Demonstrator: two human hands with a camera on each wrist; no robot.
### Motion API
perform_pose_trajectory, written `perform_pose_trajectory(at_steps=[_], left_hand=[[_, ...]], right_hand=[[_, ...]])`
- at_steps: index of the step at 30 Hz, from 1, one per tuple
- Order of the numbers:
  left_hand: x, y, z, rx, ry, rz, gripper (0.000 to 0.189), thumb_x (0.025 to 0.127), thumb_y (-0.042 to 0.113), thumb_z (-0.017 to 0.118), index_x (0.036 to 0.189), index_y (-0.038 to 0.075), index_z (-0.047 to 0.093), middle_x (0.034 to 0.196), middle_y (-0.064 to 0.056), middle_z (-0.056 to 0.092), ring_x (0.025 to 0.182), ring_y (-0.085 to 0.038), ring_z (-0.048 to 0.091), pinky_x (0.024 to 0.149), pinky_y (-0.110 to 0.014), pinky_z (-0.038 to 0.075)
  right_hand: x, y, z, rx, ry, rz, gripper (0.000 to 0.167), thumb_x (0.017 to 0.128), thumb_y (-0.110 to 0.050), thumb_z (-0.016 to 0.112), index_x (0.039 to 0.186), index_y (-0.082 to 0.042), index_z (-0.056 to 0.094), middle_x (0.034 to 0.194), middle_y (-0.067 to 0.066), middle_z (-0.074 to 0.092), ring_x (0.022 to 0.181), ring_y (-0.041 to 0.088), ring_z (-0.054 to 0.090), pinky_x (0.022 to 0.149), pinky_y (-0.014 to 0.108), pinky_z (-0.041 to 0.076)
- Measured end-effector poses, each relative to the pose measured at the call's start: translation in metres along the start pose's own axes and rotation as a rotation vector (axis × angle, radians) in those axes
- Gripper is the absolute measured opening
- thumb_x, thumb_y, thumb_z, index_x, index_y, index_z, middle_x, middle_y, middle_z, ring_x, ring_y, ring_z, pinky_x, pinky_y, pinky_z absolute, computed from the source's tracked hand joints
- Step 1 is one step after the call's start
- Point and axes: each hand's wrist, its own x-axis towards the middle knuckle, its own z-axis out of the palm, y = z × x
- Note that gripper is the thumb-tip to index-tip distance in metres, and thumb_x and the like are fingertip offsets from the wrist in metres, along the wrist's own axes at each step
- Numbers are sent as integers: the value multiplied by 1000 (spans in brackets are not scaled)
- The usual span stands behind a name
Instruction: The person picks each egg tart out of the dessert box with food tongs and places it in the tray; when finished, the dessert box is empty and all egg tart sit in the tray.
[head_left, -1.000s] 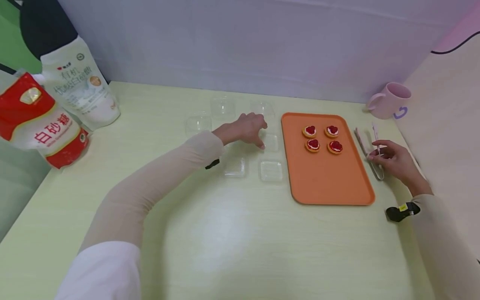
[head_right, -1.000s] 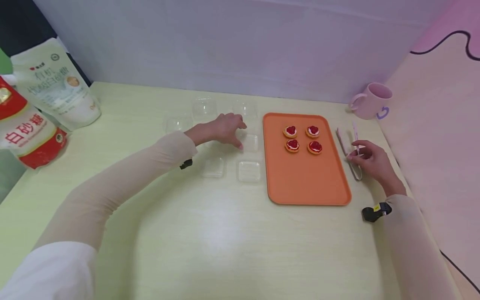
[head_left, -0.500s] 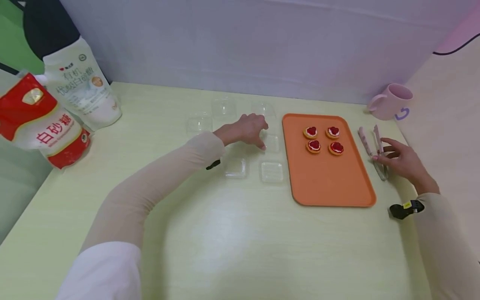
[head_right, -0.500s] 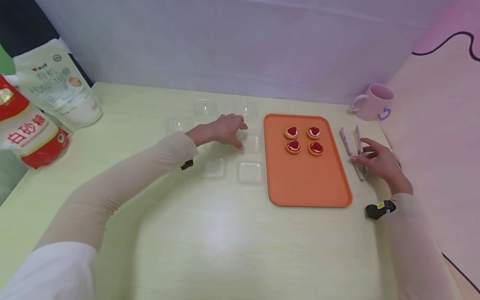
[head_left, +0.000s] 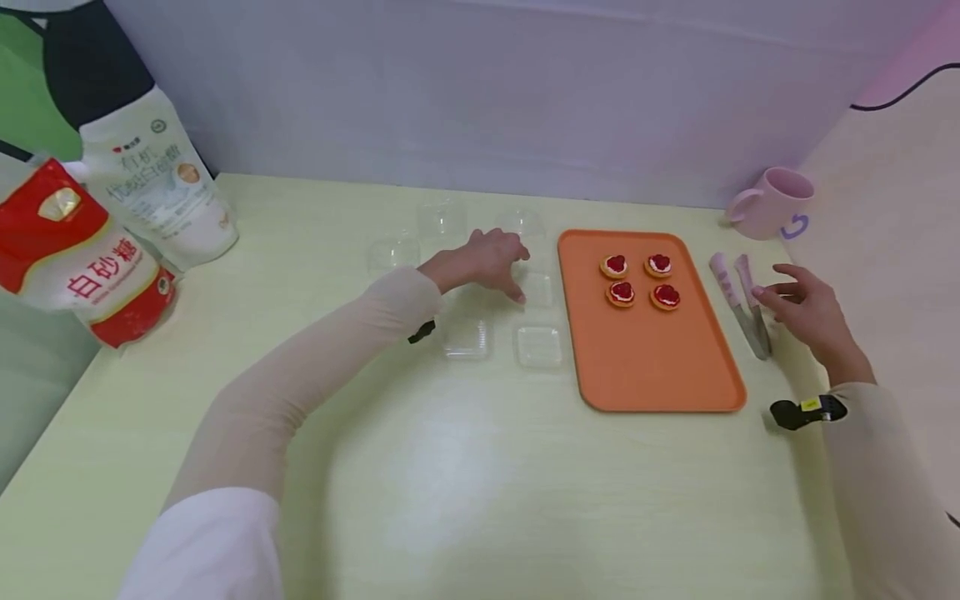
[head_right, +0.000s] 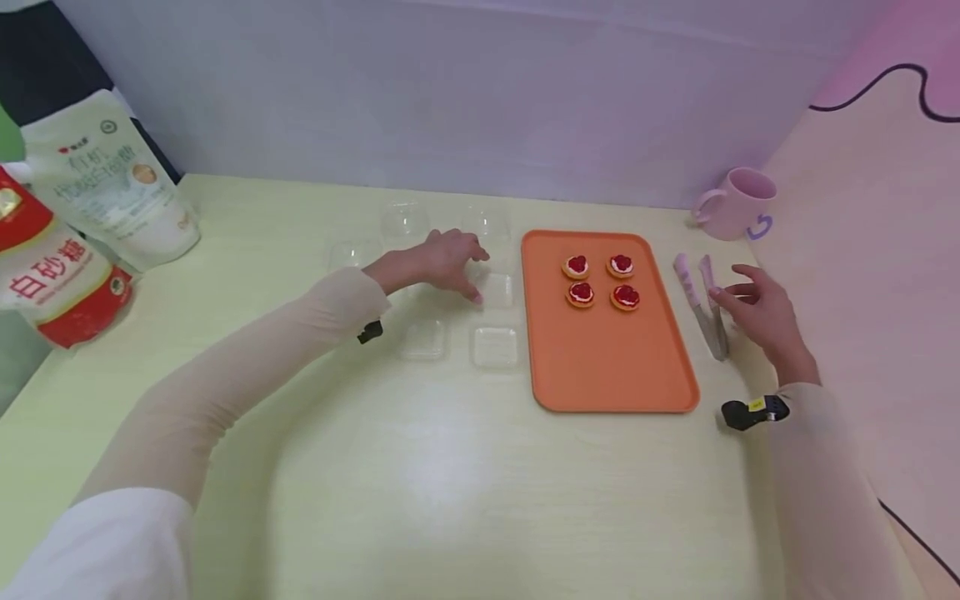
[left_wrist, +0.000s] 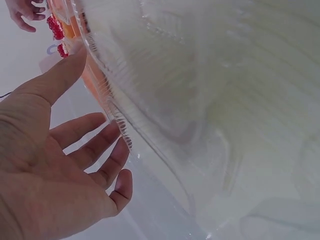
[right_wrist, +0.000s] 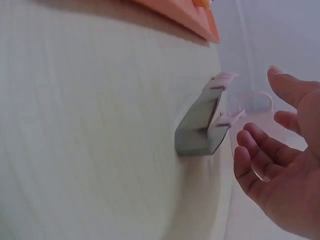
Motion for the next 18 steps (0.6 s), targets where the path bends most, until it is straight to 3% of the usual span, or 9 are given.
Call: perform_pose_trajectory(at_steps=[11, 18], left_hand=[[-5, -10, 2, -14, 25, 30, 81, 83, 52, 76, 150, 17, 46, 141, -10, 50, 127, -30, 42, 99, -47, 31], [-15, -26, -5, -97, 131, 69, 73, 90, 49, 69, 149, 12, 46, 146, -13, 47, 135, -34, 39, 108, -57, 29]], right_hand=[[5, -48, 11, 96, 39, -66, 68, 99, -29, 61, 156, -10, 28, 93, -32, 56, 84, -11, 59, 69, 9, 50], [10, -84, 26, 100, 47, -135, 63, 100, -25, 60, 154, -10, 31, 95, -30, 56, 86, -12, 58, 70, 9, 49]])
